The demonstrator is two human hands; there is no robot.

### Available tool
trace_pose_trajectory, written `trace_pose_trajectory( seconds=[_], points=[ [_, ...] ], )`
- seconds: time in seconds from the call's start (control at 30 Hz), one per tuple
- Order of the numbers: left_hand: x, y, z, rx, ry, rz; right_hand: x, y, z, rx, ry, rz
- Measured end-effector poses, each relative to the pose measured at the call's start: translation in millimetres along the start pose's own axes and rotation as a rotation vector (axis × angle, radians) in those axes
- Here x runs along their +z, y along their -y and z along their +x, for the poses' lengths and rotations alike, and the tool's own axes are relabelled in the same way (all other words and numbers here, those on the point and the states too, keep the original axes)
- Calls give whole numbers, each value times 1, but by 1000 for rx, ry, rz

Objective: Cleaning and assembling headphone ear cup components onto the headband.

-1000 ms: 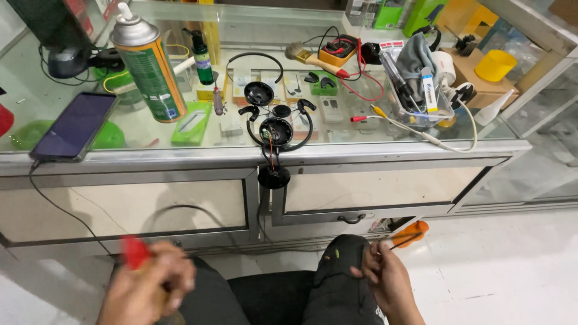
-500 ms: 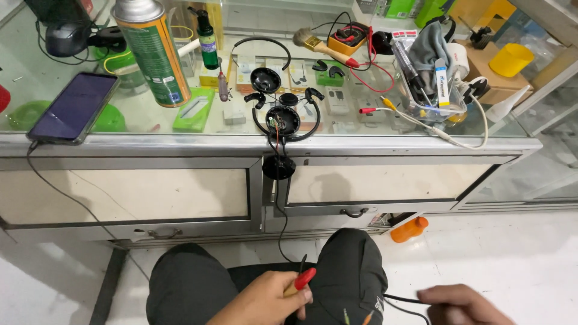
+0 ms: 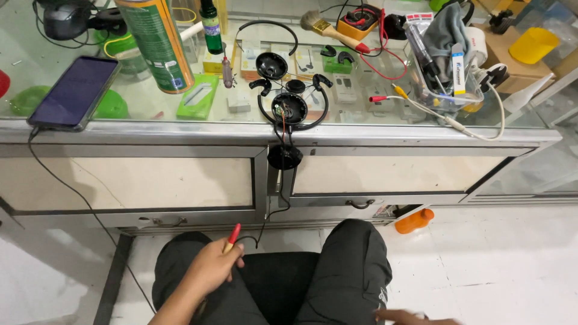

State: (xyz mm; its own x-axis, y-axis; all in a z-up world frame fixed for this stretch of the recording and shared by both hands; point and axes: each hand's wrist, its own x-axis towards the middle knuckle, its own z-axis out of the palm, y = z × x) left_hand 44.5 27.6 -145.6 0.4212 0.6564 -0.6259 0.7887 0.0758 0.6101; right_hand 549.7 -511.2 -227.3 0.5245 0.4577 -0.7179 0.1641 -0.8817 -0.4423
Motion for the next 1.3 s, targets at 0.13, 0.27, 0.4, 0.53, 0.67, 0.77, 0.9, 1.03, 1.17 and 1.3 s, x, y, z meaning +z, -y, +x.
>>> trace_pose_trajectory(
  seconds=[0.13, 0.27, 0.4, 0.53, 0.67, 0.77, 0.9, 1.03, 1.17, 1.3],
  points=[
    [-10, -6, -7, 16, 9, -28, -39, 76, -43, 197, -97, 16],
    [-9, -12, -3, -39, 59, 10, 52, 236, -192, 214, -425, -161],
    [4, 5, 12, -80, 155, 143, 137, 353, -170, 535, 60, -476],
    [5, 7, 23, -126, 118, 142, 254, 351, -66, -257, 145, 340],
    [-11, -10, 2, -212, 150, 233, 349, 260, 44, -814, 144, -799],
    [-23, -8, -8, -232, 97, 209, 345, 244, 63, -966, 23, -835],
    [-34, 9, -24, -170, 9, 81, 330, 253, 69, -1101, 3, -902],
    [-39, 15, -37, -243, 19, 3, 254, 330, -1, -707, 537, -875],
    [-41, 16, -40, -299, -26, -217, 237, 315, 24, -348, -271, -769],
    [-46, -16, -59, -258, -120, -341, 275, 303, 51, -34, -460, -664]
  ],
)
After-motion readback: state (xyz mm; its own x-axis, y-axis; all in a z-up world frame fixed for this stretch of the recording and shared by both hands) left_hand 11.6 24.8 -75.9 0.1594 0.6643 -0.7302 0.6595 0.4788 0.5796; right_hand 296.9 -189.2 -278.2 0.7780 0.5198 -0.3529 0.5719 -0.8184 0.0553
